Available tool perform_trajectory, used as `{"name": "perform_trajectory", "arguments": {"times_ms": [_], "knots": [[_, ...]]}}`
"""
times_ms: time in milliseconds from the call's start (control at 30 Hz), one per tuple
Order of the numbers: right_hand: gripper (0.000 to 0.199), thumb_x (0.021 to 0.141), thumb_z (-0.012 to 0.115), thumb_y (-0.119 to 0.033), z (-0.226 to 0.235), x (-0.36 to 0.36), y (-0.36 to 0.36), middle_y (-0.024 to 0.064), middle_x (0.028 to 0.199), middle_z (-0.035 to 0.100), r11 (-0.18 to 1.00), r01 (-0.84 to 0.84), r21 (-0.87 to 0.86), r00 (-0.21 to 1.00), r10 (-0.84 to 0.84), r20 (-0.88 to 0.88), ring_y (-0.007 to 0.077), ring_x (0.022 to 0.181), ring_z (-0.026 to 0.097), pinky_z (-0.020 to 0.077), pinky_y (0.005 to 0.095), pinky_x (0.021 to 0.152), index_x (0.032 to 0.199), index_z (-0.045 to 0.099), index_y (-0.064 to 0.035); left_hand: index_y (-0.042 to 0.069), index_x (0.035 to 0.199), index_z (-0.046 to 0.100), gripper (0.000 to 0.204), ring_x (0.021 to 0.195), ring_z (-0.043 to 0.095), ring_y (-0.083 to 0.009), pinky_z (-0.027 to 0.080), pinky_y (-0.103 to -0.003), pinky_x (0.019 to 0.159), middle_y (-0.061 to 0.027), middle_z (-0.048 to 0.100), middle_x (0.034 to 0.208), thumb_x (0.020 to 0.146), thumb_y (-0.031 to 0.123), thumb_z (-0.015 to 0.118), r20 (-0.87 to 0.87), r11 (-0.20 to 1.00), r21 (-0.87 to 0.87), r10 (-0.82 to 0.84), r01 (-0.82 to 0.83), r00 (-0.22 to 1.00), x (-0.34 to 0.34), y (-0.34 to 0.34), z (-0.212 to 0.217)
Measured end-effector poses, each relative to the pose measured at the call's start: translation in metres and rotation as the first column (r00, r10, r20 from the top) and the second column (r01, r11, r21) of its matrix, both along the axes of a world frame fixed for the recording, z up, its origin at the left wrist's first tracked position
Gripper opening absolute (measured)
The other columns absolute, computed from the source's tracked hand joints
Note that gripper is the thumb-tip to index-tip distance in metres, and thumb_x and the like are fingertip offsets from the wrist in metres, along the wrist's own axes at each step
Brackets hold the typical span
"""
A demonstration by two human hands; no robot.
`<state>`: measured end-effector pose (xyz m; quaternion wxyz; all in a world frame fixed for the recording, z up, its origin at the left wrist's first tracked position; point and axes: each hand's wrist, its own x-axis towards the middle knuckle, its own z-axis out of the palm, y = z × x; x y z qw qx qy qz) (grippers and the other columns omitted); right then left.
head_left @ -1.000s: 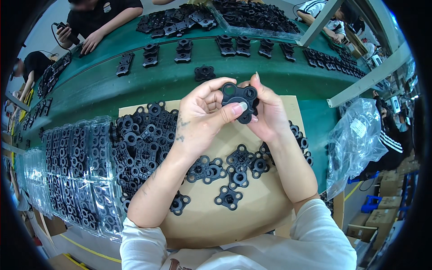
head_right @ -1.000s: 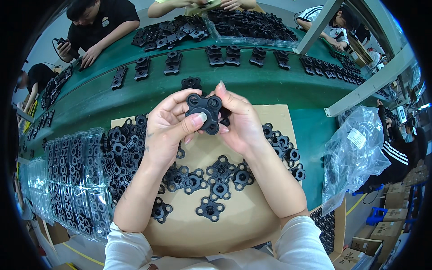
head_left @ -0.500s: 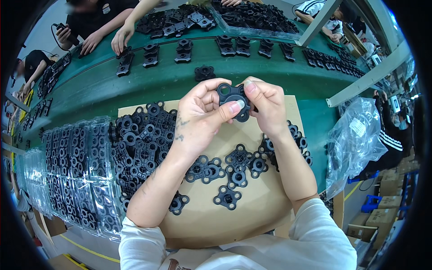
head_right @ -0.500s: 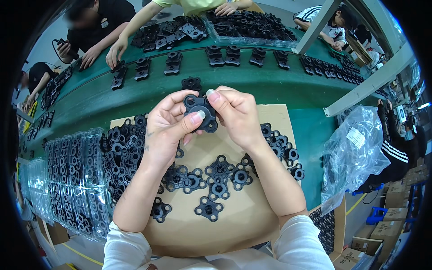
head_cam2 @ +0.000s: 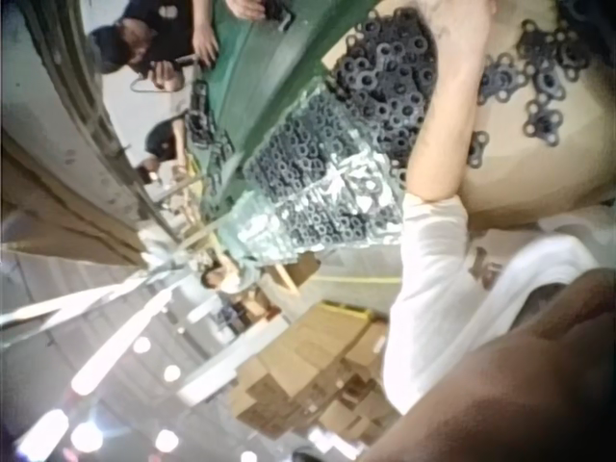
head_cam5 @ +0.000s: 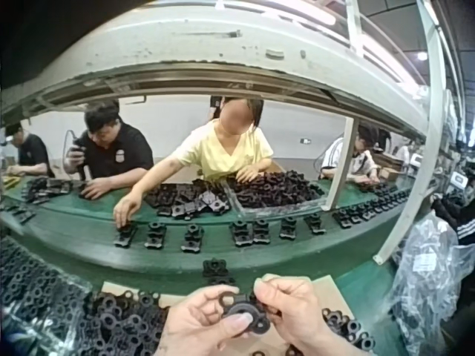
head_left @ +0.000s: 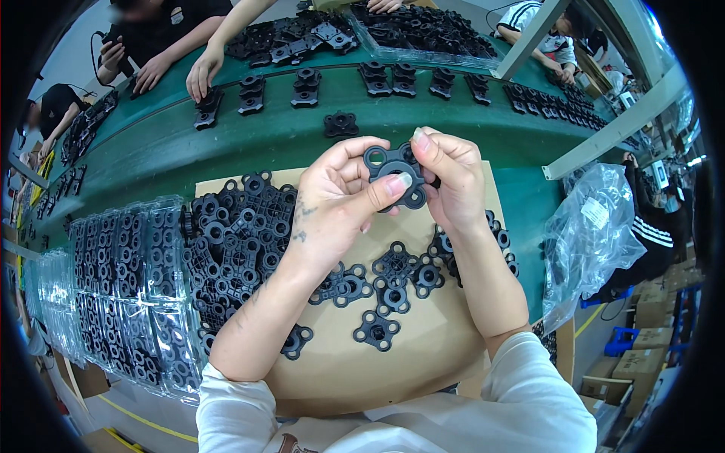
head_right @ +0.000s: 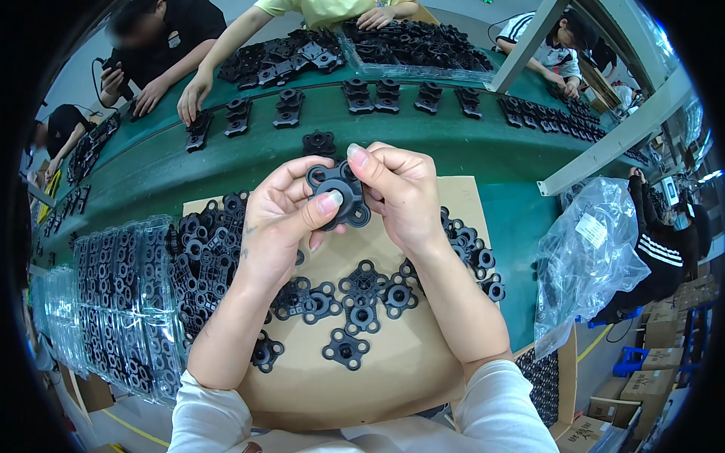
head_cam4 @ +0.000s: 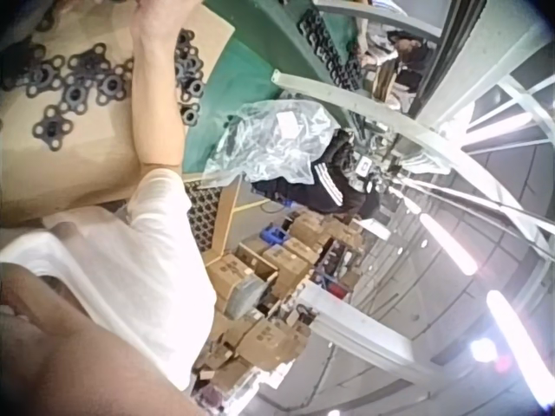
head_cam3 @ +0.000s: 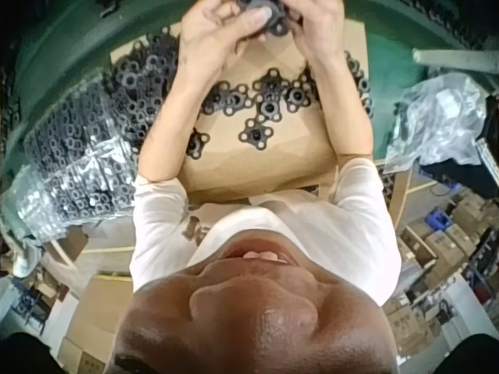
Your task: The person assembles plastic components by inserting small plugs into plastic bases by hand and sets them down, then retrieves additional plugs from a plastic bag onto the cardboard surface.
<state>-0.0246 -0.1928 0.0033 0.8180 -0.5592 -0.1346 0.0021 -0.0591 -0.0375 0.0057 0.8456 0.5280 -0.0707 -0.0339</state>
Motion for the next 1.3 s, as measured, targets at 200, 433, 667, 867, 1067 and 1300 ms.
{"name": "perform_trajectory", "arguments": {"times_ms": [200, 433, 667, 867, 1067, 1300], "knots": [[0.018, 0.090, 0.062, -0.012, -0.002, 0.001, 0.000, -0.0002, 0.065, 0.049, 0.958, -0.060, 0.282, 0.953, 0.139, -0.271, 0.0012, 0.049, 0.033, 0.0223, 0.0139, 0.039, 0.082, 0.065, 0.0040, -0.004, 0.118, 0.052, 0.043, 0.060, 0.061, -0.0129, 0.038, -0.013, 0.039, -0.0130, 0.066, 0.085, 0.079, 0.000, 0.068, -0.004, 1.000, 0.010, 0.016, -0.016, 1.000, 0.005, 0.001, -0.007], [0.018, 0.089, 0.062, -0.010, 0.003, 0.002, 0.003, 0.0008, 0.064, 0.054, 0.966, -0.002, 0.258, 0.946, 0.086, -0.313, 0.0005, 0.049, 0.036, 0.0222, 0.0129, 0.038, 0.098, 0.065, 0.0056, -0.002, 0.118, 0.054, 0.043, 0.063, 0.060, -0.0085, 0.038, -0.013, 0.044, -0.0092, 0.065, 0.081, 0.079, 0.003, 0.070, -0.007, 0.997, 0.052, 0.050, -0.050, 0.999, 0.004, -0.001, -0.007], [0.020, 0.088, 0.062, -0.009, 0.000, 0.004, 0.000, 0.0026, 0.070, 0.057, 0.990, -0.030, 0.137, 0.965, 0.064, -0.256, 0.0022, 0.050, 0.038, 0.0244, 0.0135, 0.038, 0.103, 0.064, 0.0044, -0.003, 0.119, 0.053, 0.043, 0.064, 0.060, -0.0091, 0.039, -0.013, 0.044, -0.0096, 0.065, 0.082, 0.079, 0.002, 0.069, 0.012, 0.990, 0.111, 0.090, -0.090, 0.996, 0.005, 0.001, -0.006], [0.020, 0.092, 0.056, -0.012, 0.005, 0.014, -0.001, 0.0072, 0.083, 0.059, 0.941, 0.150, 0.305, 0.905, -0.006, -0.425, 0.0045, 0.056, 0.042, 0.0272, 0.0141, 0.041, 0.108, 0.059, 0.0006, -0.003, 0.121, 0.051, 0.042, 0.065, 0.061, -0.0120, 0.039, -0.012, 0.043, -0.0127, 0.064, 0.090, 0.081, 0.002, 0.064, 0.052, 0.992, 0.084, 0.092, -0.096, 0.994, 0.007, 0.002, -0.006], [0.019, 0.095, 0.049, -0.014, -0.018, 0.023, -0.010, 0.0109, 0.094, 0.058, 0.759, 0.310, 0.572, 0.790, 0.128, -0.599, 0.0067, 0.064, 0.045, 0.0278, 0.0150, 0.042, 0.110, 0.054, -0.0030, -0.003, 0.122, 0.049, 0.041, 0.066, 0.061, -0.0150, 0.042, -0.016, 0.048, -0.0133, 0.058, 0.100, 0.082, 0.004, 0.059, 0.071, 0.998, -0.017, 0.055, -0.054, 0.996, 0.006, 0.005, -0.002], [0.020, 0.096, 0.046, -0.013, -0.006, 0.014, -0.006, 0.0124, 0.098, 0.057, 0.846, -0.068, 0.529, 0.888, 0.293, -0.355, 0.0074, 0.065, 0.044, 0.0268, 0.0164, 0.041, 0.111, 0.054, -0.0028, -0.001, 0.122, 0.047, 0.041, 0.071, 0.061, -0.0189, 0.045, -0.021, 0.054, -0.0138, 0.052, 0.108, 0.082, 0.005, 0.056, 0.124, 0.987, -0.142, 0.091, -0.073, 0.988, 0.011, 0.014, -0.015]]}}
